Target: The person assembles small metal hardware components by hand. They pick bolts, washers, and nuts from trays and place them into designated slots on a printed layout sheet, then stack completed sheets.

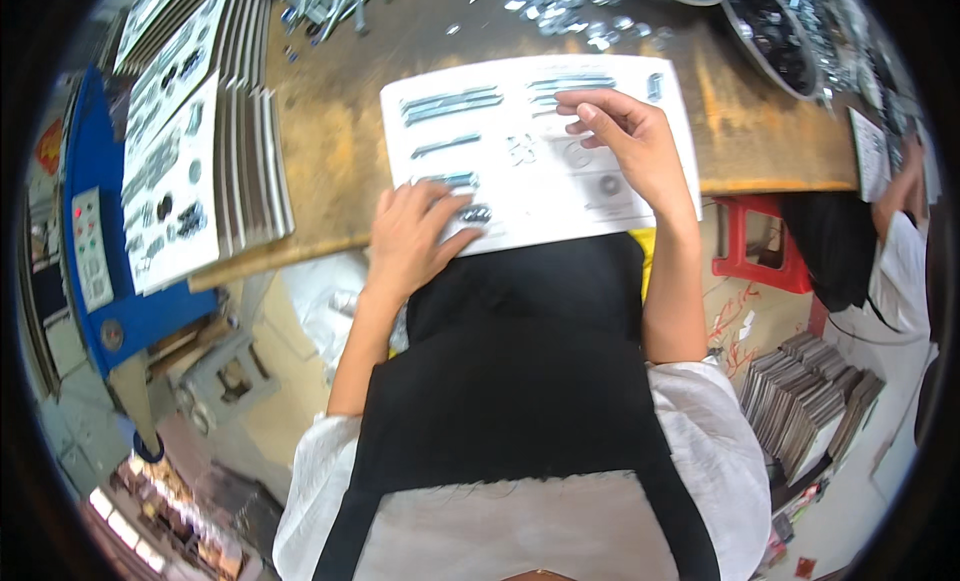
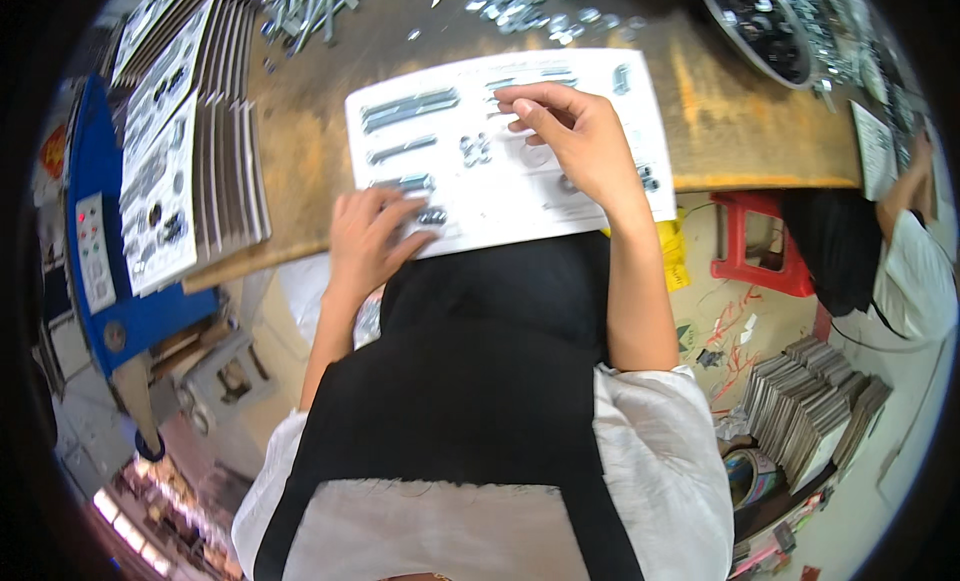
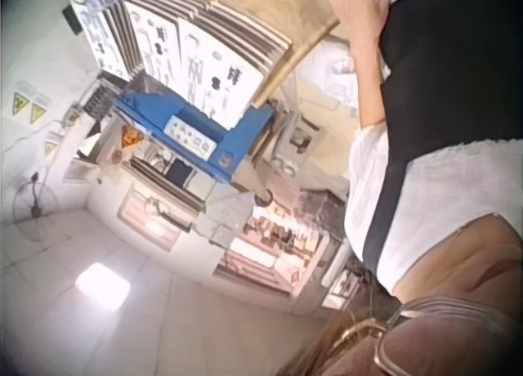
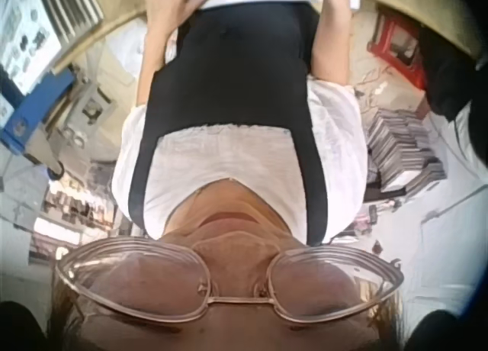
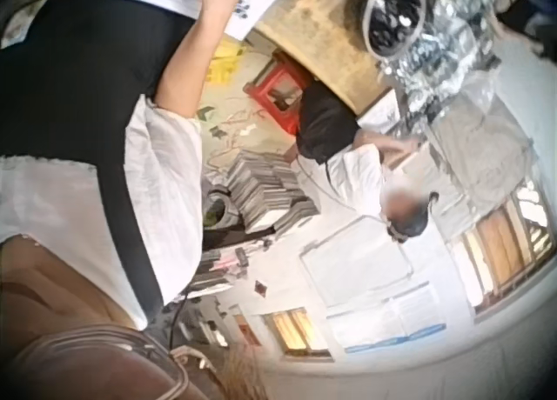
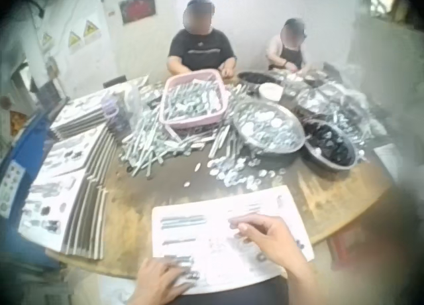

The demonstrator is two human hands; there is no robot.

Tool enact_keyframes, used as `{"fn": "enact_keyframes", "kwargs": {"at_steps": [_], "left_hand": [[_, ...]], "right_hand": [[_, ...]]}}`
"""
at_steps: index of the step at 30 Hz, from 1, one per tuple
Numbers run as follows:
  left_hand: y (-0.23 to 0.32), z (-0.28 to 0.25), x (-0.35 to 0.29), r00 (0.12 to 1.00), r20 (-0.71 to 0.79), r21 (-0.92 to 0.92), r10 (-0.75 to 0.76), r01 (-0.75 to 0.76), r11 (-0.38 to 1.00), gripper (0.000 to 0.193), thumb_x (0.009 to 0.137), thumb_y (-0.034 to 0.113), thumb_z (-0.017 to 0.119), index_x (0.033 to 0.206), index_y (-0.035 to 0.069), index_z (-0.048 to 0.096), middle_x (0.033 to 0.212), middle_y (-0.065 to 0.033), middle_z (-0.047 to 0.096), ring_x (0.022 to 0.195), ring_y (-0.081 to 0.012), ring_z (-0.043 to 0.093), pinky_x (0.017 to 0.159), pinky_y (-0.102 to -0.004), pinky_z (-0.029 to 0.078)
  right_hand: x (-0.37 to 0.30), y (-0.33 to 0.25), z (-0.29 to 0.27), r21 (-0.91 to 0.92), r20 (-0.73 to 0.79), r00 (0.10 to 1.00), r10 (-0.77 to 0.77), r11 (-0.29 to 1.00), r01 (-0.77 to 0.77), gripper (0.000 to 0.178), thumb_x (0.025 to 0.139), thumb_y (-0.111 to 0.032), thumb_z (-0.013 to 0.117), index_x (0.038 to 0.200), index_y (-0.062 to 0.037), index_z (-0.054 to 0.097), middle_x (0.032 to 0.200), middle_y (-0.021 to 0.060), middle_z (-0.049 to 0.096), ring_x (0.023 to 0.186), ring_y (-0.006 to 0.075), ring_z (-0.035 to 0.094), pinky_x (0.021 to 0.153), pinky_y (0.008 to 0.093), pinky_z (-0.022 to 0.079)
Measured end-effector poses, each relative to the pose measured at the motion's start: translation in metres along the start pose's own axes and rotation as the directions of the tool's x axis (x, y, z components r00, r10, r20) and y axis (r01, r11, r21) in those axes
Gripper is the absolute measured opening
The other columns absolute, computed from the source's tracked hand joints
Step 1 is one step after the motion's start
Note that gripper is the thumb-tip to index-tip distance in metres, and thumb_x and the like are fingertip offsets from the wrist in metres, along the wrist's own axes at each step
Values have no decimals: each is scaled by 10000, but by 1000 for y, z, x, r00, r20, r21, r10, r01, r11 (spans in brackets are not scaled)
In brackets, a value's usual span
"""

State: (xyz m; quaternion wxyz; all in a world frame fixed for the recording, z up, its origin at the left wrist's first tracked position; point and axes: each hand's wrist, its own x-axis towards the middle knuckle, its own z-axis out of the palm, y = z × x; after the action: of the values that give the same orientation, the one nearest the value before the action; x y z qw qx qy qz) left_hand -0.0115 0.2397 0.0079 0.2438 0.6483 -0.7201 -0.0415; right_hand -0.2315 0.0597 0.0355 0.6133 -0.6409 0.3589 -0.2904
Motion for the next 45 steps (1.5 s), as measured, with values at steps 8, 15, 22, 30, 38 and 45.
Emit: {"fn": "enact_keyframes", "kwargs": {"at_steps": [8, 15, 22, 30, 38, 45], "left_hand": [[-51, -24, -13, 974, -166, 34, -154, 161, 986, 137, 805, 90, 692, 940, 71, 692, 900, -98, 617, 792, -281, 588, 694, -364, 446], [-81, 3, -36, 899, -315, -123, -304, 279, 953, 104, 915, 47, 586, 925, 10, 682, 866, -129, 635, 773, -273, 607, 685, -343, 472], [-78, -1, -33, 905, -312, -85, -289, 277, 957, 122, 924, 78, 580, 920, 19, 687, 830, -130, 617, 738, -281, 593, 671, -352, 468], [-75, -1, -27, 903, -306, -91, -301, 287, 954, 119, 920, 59, 580, 908, 7, 687, 819, -122, 611, 734, -263, 595, 658, -334, 465], [-75, -2, -29, 889, -310, -98, -336, 321, 942, 113, 917, 62, 587, 907, 13, 689, 819, -116, 612, 730, -257, 595, 666, -331, 470], [-74, -2, -28, 885, -324, -113, -334, 315, 942, 115, 915, 61, 584, 901, 11, 687, 815, -119, 606, 719, -263, 591, 656, -333, 466]], "right_hand": [[86, 21, -238, -670, -535, 683, -497, 742, 15, 270, 907, -117, 610, 1162, -61, 675, 1083, 67, 714, 957, 143, 683, 833, 262, 515], [144, 66, -337, -766, -604, 771, -202, 413, -493, 444, 766, -386, 761, 1142, -156, 701, 1090, 151, 689, 1029, 320, 655, 919, 403, 502], [161, 62, -329, -765, -608, 776, -168, 386, -516, 453, 717, -382, 809, 1115, -186, 714, 1059, 125, 706, 1004, 304, 669, 897, 404, 520], [164, 91, -356, -683, -538, 834, -121, 642, -348, 483, 684, -378, 832, 1095, -151, 722, 982, 110, 719, 927, 260, 684, 869, 347, 516], [167, 74, -331, -480, -609, 792, 38, 778, -407, 495, 671, -370, 869, 1023, -54, 723, 844, 19, 717, 643, 91, 661, 666, 237, 525], [145, 48, -331, 487, -497, 853, 158, 864, 124, 429, 833, -140, 750, 1149, 74, 554, 1073, 154, 624, 970, 223, 633, 863, 296, 575]]}}
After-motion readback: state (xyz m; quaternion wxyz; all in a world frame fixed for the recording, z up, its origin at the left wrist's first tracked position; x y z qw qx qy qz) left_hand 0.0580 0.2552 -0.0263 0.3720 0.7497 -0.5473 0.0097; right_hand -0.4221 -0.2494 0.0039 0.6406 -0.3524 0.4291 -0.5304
